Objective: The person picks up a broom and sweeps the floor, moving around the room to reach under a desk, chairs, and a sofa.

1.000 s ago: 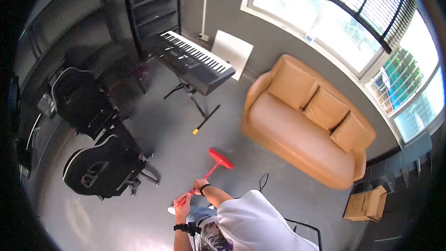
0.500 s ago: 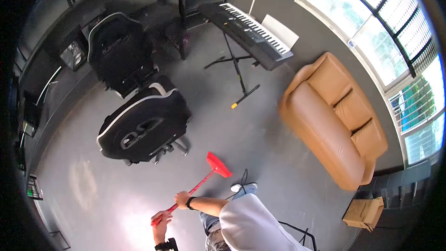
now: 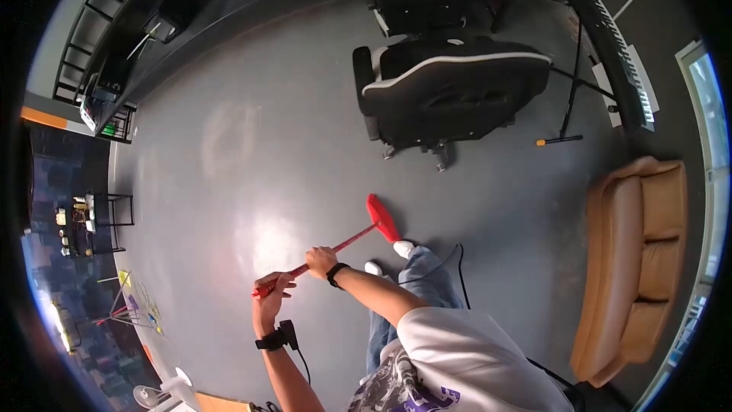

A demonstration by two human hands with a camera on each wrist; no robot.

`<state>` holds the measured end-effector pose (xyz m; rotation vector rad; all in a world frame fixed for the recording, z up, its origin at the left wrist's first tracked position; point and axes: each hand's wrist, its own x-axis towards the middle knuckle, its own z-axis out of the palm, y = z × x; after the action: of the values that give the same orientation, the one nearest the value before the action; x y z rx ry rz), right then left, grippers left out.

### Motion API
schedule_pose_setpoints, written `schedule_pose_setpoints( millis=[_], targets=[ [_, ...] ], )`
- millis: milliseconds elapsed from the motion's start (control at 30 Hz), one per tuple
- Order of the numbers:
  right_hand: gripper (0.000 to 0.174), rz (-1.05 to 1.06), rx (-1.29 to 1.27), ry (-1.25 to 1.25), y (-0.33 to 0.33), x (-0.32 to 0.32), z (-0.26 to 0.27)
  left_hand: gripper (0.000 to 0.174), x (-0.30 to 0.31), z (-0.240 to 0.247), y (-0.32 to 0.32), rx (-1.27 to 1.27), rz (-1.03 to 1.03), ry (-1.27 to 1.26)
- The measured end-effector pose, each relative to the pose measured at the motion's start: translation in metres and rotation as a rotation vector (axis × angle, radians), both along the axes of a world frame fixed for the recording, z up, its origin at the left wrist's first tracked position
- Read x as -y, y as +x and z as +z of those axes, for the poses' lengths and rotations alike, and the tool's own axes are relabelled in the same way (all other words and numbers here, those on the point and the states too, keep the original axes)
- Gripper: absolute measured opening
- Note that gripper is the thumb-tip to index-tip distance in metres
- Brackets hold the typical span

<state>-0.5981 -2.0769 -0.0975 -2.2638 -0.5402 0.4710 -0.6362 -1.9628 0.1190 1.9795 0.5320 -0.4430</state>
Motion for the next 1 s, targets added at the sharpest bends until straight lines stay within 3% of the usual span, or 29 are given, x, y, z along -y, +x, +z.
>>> schedule_pose_setpoints(
  millis=[100,233,300,367,433,533,633,700,800,967,1000],
  targets=[
    [0.013,-0.108,-0.037,0.048,0.001,-0.048,0.010,0.024,-0.033,0.008,0.003,0.019,0.009,0.041],
    [0.017,-0.276,-0.183,0.151,-0.017,-0.092,0.004,0.017,-0.056,0.004,0.000,0.072,-0.127,0.108],
    [0.018,-0.259,-0.227,0.227,-0.026,-0.083,0.009,0.014,-0.052,-0.009,-0.009,0.194,-0.217,0.176],
    [0.022,-0.087,-0.168,0.173,-0.039,-0.062,-0.005,0.010,-0.025,-0.004,-0.020,0.345,-0.435,0.267],
    [0.022,-0.158,-0.175,0.216,-0.063,-0.040,-0.019,0.013,0.007,-0.007,-0.033,0.436,-0.495,0.262],
    [0.025,-0.115,-0.201,0.270,-0.080,0.027,-0.010,0.018,0.071,0.034,-0.054,0.488,-0.627,0.326],
    [0.022,-0.047,0.068,0.271,-0.120,0.124,0.075,0.022,0.123,0.058,-0.075,0.490,-0.892,0.221],
    [0.022,-0.075,0.028,0.232,-0.148,0.173,0.062,0.022,0.166,0.068,-0.091,0.478,-0.999,0.110],
    [0.020,-0.227,0.188,0.245,-0.208,0.254,0.050,0.017,0.243,0.082,-0.129,0.502,-1.271,0.009],
    [0.019,-0.460,0.156,0.162,-0.325,0.391,0.060,0.014,0.375,0.068,-0.214,0.608,-1.401,-0.046],
    [0.016,-0.656,0.090,0.147,-0.348,0.417,0.063,0.012,0.406,0.069,-0.228,0.628,-1.427,-0.136]
  ],
)
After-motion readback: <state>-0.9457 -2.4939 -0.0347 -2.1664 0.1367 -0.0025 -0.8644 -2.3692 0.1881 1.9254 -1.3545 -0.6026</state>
